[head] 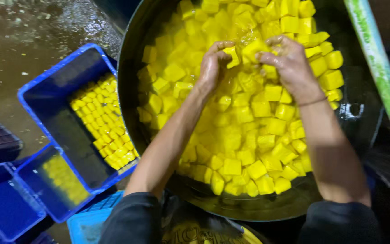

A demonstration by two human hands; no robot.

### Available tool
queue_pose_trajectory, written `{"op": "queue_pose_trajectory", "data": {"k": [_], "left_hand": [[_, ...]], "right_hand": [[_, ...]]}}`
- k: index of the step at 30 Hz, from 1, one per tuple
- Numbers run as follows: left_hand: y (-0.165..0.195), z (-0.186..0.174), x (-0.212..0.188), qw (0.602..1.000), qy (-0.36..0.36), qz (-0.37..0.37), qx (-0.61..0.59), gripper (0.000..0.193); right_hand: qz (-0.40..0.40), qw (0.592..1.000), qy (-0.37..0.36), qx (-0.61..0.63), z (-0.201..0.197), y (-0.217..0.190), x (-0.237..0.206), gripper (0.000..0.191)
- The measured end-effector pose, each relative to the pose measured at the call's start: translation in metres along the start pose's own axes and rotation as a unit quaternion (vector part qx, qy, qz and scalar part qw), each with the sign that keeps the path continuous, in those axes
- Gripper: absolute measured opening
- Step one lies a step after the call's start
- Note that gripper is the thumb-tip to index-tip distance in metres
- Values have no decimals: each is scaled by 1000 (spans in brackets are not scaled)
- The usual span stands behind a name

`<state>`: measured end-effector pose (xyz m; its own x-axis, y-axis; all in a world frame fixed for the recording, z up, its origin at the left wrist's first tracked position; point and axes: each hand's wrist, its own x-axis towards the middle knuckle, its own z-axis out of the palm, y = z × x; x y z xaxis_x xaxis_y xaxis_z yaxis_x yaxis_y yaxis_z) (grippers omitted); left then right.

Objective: The person picks yellow tofu blocks one at a time from a large water-filled basin and places them into blue plastic crates, occasionally steadying the basin and adjusting a water pipe that runs over it.

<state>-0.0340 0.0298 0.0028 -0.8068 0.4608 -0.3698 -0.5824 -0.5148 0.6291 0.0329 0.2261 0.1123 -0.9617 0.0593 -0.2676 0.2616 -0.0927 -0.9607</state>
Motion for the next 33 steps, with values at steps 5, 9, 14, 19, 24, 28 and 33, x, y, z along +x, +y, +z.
{"op": "queue_pose_trajectory", "data": {"k": [5, 9, 14, 19, 24, 28, 33], "left_hand": [[-32, 40, 13, 951, 24, 89, -294, 31], [-43, 58, 14, 942, 74, 78, -317, 31], [-31, 63, -1, 920, 115, 138, -350, 38], [51, 33, -23, 871, 15, 169, -460, 27], [156, -9, -83, 863, -50, 311, -396, 25], [199, -51, -154, 874, -18, 326, -359, 26], [189, -117, -196, 881, -14, 320, -347, 42]], "right_hand": [[-119, 975, 25, -185, 46, -6, -18, 28], [-203, 939, 38, -274, 60, -8, -25, 26], [-369, 779, -36, -506, 67, -19, -11, 47], [-158, 930, -37, -331, 92, -5, 21, 41], [-280, 826, -165, -461, 148, 69, 16, 48], [-140, 839, -190, -490, 168, 70, 11, 38], [-11, 963, -228, -145, 214, -9, -39, 37]]}}
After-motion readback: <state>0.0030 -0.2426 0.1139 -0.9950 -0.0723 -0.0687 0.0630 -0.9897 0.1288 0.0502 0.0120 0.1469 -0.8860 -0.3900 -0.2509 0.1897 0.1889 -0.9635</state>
